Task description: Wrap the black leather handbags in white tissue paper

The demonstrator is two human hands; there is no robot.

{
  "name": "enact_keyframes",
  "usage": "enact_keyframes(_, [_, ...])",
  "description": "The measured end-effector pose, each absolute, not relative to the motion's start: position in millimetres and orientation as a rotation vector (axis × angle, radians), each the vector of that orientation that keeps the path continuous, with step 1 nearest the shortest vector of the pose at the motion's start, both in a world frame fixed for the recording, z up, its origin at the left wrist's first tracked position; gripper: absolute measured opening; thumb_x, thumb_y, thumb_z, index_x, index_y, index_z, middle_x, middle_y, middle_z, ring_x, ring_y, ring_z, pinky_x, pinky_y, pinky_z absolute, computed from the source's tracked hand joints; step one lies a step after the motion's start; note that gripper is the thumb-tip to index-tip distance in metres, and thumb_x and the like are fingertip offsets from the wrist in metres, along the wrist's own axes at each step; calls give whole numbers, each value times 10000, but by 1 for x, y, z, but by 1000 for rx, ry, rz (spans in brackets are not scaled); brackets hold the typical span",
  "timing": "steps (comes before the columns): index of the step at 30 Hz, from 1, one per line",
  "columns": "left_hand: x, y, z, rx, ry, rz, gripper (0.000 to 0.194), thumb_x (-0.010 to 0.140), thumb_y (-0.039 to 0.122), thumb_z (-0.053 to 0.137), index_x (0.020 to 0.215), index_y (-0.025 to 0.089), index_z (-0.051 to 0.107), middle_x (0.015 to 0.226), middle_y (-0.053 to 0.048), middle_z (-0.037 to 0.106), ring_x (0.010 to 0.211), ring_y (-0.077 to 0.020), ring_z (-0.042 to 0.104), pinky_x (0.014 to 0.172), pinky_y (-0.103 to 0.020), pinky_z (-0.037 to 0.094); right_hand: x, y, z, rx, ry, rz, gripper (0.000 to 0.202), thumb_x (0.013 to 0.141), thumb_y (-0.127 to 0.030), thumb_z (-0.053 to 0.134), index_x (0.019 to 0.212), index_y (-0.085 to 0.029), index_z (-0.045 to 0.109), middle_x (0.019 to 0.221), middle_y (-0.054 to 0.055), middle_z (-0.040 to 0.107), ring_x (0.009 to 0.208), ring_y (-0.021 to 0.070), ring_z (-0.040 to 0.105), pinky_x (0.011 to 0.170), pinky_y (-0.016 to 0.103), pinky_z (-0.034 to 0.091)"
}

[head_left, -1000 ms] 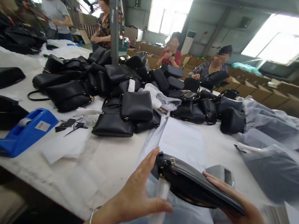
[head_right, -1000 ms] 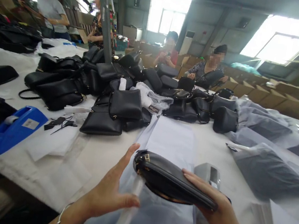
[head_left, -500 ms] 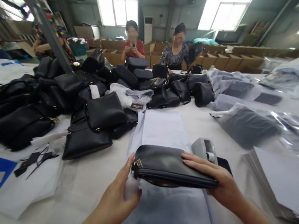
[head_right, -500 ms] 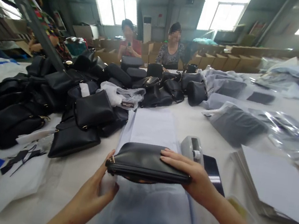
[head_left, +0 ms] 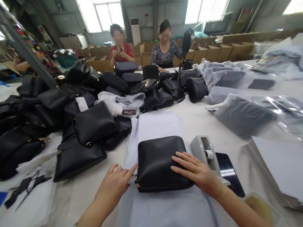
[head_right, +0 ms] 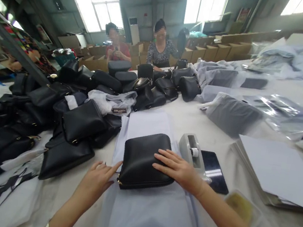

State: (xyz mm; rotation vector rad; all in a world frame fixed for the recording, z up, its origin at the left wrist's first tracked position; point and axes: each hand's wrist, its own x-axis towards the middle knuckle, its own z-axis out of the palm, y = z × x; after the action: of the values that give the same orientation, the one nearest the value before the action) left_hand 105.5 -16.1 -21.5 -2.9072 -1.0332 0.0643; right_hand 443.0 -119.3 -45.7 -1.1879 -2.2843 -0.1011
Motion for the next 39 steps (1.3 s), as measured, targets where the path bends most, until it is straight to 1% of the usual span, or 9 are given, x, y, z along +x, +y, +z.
enact_keyframes(8, [102,-27,-21,-2884,-1190,251,693,803,87,684,1445,229,464,1047,-96,743,980,-304,676,880,-456,497,431,-142,-68,-1385,-2262,-121,611,958,-11,393,1481,-327,404,1517,21,450,1447,196,309,1157,419,378])
enact_keyframes(13, [112,-31,-13,-2957,-1218,-208,418,922,187,571,1338,233,568,1284,-109,669,1135,-284,644,1015,-489,467,430,-147,-71,-1393,-2262,-86,619,947,-19,437,1482,-330,403,1524,19,441,1450,196,305,1154,415,377])
enact_keyframes(18, [154,-41,-31,-3149,-1035,-535,559,935,352,570,1468,270,421,1551,-99,411,1435,-310,366,1110,-524,401,426,-151,-70,-1450,-2288,-87,610,947,-24,426,1489,-304,398,1536,35,427,1461,201,286,1149,429,389])
enact_keyframes(20, [168,-49,-45,-3164,-1033,-507,613,916,352,599,1488,281,391,1601,-99,315,1478,-347,255,1115,-594,361,425,-159,-63,-1475,-2296,-81,651,910,15,412,1485,-291,407,1546,40,412,1463,208,284,1146,435,397])
enact_keyframes(23, [177,-61,-62,-3109,-1076,-541,625,925,316,583,1507,287,358,1618,-106,266,1491,-368,201,1103,-630,346,431,-179,-52,-1555,-2217,-134,685,853,42,405,1453,-285,464,1536,40,429,1444,224,338,1167,485,360])
enact_keyframes(26, [176,-65,-70,-3070,-1056,-573,614,941,297,553,1516,296,339,1613,-102,280,1491,-361,207,1098,-614,362,452,-206,-52,-1762,-1842,-315,536,890,-53,470,1380,-252,556,1470,58,516,1397,238,424,1174,484,357])
enact_keyframes(30, [174,-64,-73,-3040,-1017,-559,583,954,308,528,1511,283,357,1619,-100,263,1490,-366,206,1089,-621,370,487,-243,-70,-2129,-1391,-563,355,952,-231,511,1279,-165,632,1435,132,540,1387,307,426,1139,513,382])
enact_keyframes(34, [175,-63,-75,-3037,-1010,-575,589,955,341,529,1514,285,351,1617,-99,265,1490,-371,202,1083,-627,372,499,-277,-90,-2415,-1297,-689,391,975,-342,489,1246,-104,640,1455,192,504,1415,378,357,1121,602,334])
enact_keyframes(39, [176,-64,-76,-3040,-994,-575,586,963,353,516,1517,263,346,1616,-108,264,1493,-372,192,1088,-636,357,484,-312,-114,-2610,-1297,-660,392,975,-388,479,1215,-132,655,1489,171,471,1424,393,332,1111,640,306])
